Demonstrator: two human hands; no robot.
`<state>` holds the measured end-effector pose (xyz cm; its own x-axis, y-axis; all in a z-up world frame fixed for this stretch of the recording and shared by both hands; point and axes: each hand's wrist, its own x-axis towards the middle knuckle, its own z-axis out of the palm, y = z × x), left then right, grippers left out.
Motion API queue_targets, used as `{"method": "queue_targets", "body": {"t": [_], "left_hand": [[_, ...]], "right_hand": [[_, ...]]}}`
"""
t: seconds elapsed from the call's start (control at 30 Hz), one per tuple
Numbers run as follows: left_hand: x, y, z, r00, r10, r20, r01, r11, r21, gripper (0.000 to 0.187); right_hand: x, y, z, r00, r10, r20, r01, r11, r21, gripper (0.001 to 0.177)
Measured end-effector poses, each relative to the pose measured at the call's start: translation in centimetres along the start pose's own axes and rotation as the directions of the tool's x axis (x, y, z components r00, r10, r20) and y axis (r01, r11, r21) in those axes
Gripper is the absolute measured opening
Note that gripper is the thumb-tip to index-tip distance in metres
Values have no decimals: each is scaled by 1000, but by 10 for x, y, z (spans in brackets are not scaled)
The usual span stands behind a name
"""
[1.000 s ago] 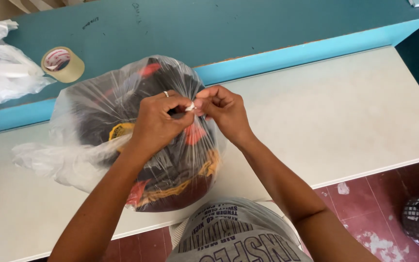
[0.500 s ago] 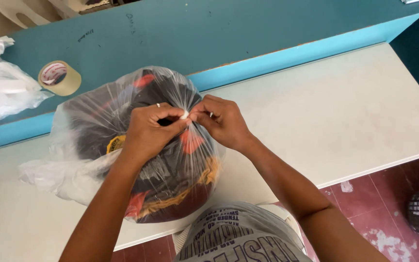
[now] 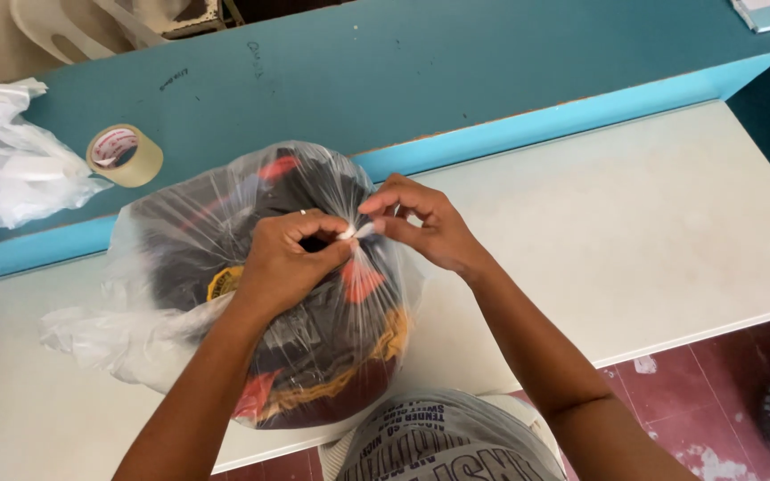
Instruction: Tying and securing a large plastic bag filled with clothes using adhesive tape.
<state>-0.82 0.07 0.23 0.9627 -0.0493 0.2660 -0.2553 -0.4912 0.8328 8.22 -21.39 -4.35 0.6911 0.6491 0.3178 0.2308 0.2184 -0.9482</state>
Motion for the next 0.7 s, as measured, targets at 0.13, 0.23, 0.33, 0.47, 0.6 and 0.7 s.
{"method": "queue_targets", "body": {"t": [0.13, 0.23, 0.33, 0.47, 0.6, 0.7], "left_hand": [[2, 3, 1, 997, -79, -10, 79, 997, 6, 13], [1, 2, 1, 996, -87, -12, 87, 996, 7, 14], [1, 0, 0, 995, -95, 4, 95, 995, -38, 14], [3, 1, -1, 987, -156, 33, 158, 984, -79, 13], [3, 0, 1, 989, -147, 26, 148, 987, -58, 12], [3, 2, 0, 990, -136, 25, 137, 989, -59, 11]], "right_hand": [[-1, -19, 8, 953, -300, 39, 296, 898, -325, 22], [-6, -9, 12, 939, -341, 50, 322, 814, -484, 18], [-7, 13, 4, 983, -181, 14, 174, 924, -341, 12], [5, 12, -9, 993, -76, 88, 82, 994, -66, 14], [21, -6, -6, 968, -222, 120, 244, 944, -224, 24], [29, 1, -5, 949, -266, 172, 303, 920, -250, 28]]}}
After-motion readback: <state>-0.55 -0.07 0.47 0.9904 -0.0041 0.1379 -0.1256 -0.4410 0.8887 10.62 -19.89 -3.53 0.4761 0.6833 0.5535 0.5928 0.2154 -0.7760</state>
